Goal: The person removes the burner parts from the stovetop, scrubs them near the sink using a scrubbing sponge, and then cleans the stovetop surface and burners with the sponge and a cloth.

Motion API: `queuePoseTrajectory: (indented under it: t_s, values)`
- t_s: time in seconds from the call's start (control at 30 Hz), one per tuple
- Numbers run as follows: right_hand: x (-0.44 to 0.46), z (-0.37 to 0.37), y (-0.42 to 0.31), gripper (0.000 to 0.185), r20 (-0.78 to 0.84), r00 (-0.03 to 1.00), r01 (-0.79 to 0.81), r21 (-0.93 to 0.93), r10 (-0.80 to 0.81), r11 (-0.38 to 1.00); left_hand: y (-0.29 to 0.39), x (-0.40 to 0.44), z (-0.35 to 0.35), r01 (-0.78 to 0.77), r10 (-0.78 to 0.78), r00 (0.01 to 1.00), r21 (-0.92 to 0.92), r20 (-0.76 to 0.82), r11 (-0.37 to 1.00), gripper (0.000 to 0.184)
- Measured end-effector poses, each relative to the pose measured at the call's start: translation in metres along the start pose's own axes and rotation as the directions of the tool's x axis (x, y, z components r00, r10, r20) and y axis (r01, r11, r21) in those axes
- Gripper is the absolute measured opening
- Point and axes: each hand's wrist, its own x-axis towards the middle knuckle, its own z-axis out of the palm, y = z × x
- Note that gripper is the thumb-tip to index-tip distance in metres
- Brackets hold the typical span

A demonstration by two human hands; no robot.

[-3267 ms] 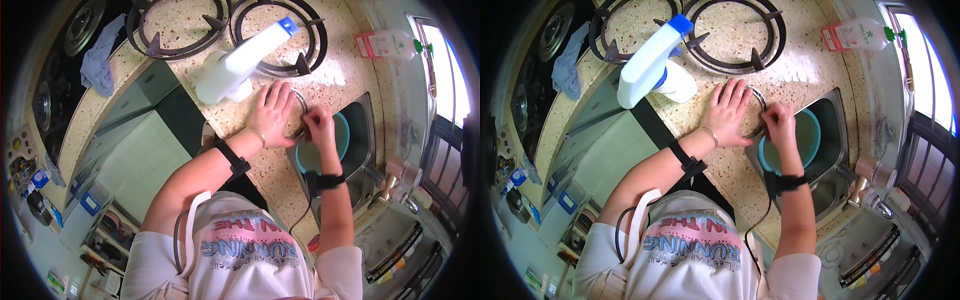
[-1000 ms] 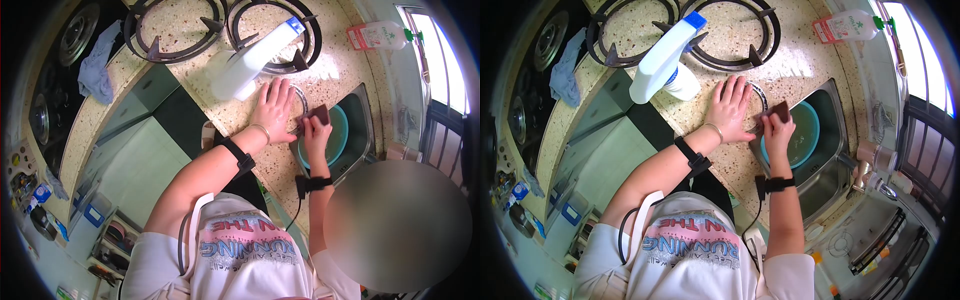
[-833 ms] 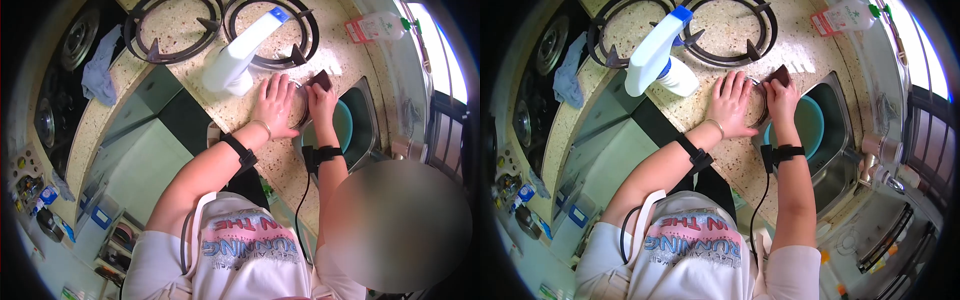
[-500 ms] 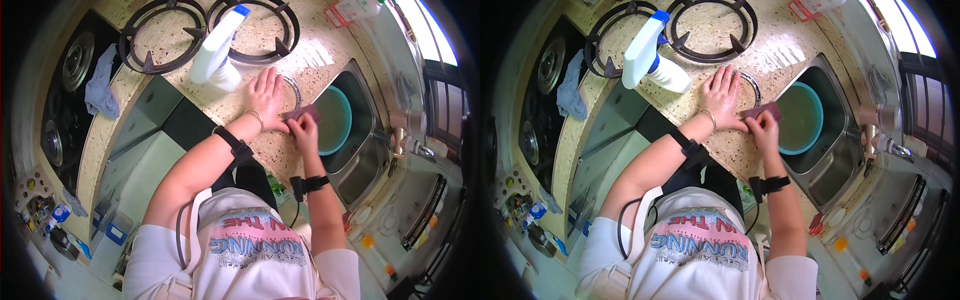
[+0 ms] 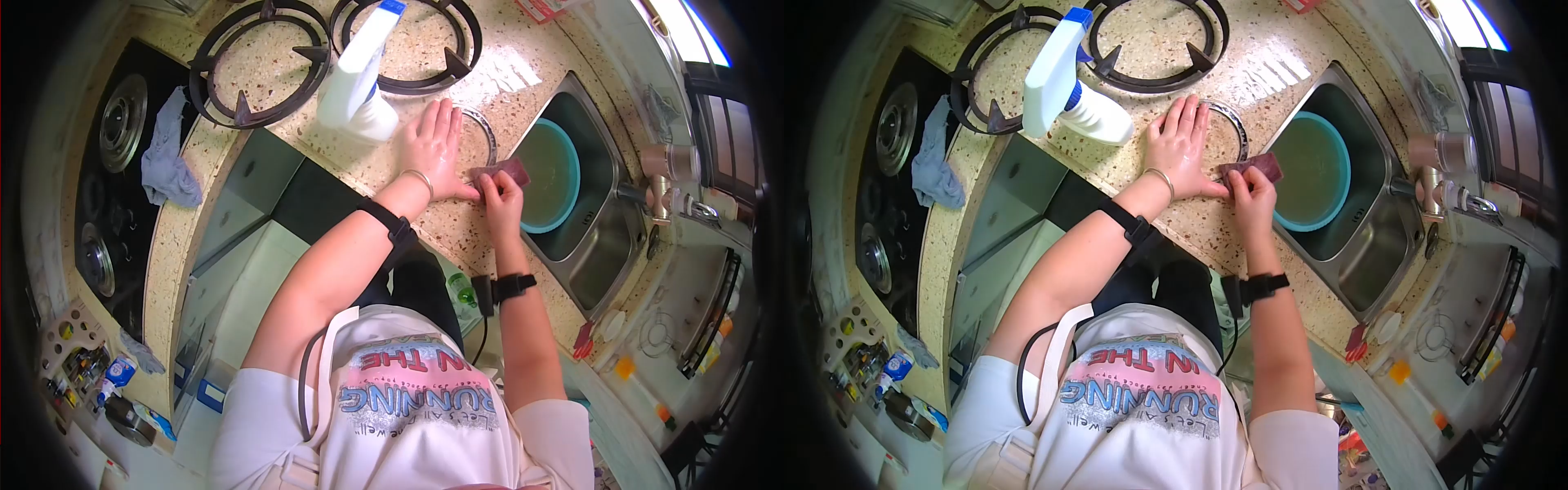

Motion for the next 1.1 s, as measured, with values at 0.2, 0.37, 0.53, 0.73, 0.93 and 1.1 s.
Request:
queuePoseTrajectory:
  t_s: [0.2,0.37,0.53,0.73,0.93,1.1]
  values:
    - [0.053,-0.002,-0.010,0.034,-0.096,0.994,0.041,-0.163,-0.057,0.986,-0.001,-0.001,0.003,0.004,-0.004,1.000,-0.032,-0.026,0.999,0.137]
    - [-0.008,-0.001,-0.003,0.034,-0.020,1.000,0.005,-0.178,-0.009,0.984,-0.001,0.002,0.000,0.003,-0.004,1.000,-0.069,-0.014,0.998,0.134]
    - [0.050,-0.005,-0.016,0.035,-0.044,0.987,0.123,-0.393,-0.153,0.911,-0.002,0.002,0.000,-0.006,0.002,0.999,-0.100,-0.042,0.995,0.134]
    - [0.002,0.000,-0.011,0.033,-0.001,0.998,0.067,-0.245,-0.070,0.967,-0.002,0.003,-0.001,0.005,-0.005,1.000,-0.077,0.008,0.997,0.135]
    - [0.066,0.006,-0.022,0.033,-0.047,0.964,0.206,-0.489,-0.261,0.848,-0.002,-0.002,0.004,0.006,-0.006,1.000,-0.101,0.004,0.995,0.135]
    - [0.007,0.009,-0.013,0.031,-0.096,0.981,0.143,-0.213,-0.166,0.967,-0.002,0.001,-0.001,0.010,-0.008,1.000,-0.059,0.030,0.998,0.135]
